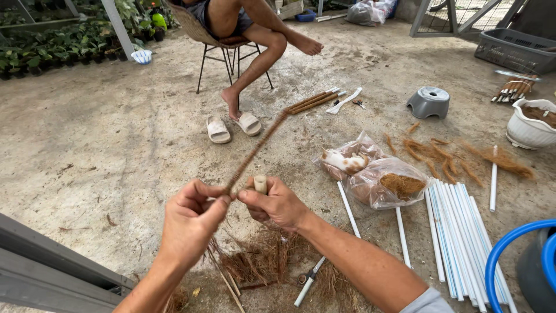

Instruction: The person wraps coconut coir around a thin stick using a cylindrical tool to form a broom handle. The person repeatedly winds the fibers, trims excess with shears, and continues the wrapping process.

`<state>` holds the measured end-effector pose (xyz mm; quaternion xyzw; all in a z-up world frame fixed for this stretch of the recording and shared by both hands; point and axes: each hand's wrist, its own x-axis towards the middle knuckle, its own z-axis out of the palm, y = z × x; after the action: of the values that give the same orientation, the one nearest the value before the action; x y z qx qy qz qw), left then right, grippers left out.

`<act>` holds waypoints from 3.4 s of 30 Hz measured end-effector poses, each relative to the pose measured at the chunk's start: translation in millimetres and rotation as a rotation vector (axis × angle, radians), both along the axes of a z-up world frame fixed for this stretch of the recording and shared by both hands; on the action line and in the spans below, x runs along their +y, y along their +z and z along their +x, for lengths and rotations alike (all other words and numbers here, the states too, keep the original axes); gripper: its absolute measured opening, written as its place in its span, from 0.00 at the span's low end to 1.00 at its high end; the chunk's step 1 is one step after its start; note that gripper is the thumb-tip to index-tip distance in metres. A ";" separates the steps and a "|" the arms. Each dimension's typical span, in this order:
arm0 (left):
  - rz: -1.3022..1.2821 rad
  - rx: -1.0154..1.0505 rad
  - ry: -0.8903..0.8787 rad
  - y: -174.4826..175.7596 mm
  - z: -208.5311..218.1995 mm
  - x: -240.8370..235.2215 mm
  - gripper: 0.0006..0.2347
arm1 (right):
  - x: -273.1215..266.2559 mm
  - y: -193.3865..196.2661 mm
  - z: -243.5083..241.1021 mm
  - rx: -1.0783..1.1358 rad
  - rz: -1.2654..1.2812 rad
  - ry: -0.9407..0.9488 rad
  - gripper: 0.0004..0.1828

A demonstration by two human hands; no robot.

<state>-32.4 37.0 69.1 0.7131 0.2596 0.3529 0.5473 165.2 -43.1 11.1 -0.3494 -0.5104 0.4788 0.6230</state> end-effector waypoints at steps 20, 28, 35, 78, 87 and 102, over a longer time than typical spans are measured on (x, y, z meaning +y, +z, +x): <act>-0.058 -0.278 -0.021 -31.7 -6.4 -2.7 0.03 | -7.8 3.4 -26.3 -0.907 0.931 -0.461 0.15; -0.005 -0.251 -0.102 -34.6 -6.9 -18.7 0.04 | -26.7 -14.1 -29.4 -0.499 0.489 -0.407 0.17; 0.029 -0.108 -0.110 -34.1 -7.0 -29.5 0.05 | -36.5 -8.1 -29.0 -0.239 0.119 -0.362 0.14; 0.089 0.367 -0.256 -17.0 -7.2 -68.7 0.11 | -78.5 -25.3 -11.0 -0.539 0.151 -0.390 0.10; 0.331 0.239 -0.202 -25.1 -8.9 -68.1 0.11 | -78.5 -25.2 -16.8 -0.366 0.063 -0.414 0.11; 0.744 0.000 -0.012 -28.9 -10.2 -69.9 0.23 | -71.3 -31.2 -25.2 -0.153 0.147 -0.442 0.12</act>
<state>-42.6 -32.9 40.2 0.8647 0.1093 0.4201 0.2526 140.0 -114.3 -20.2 -0.4414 -0.5006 0.2645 0.6962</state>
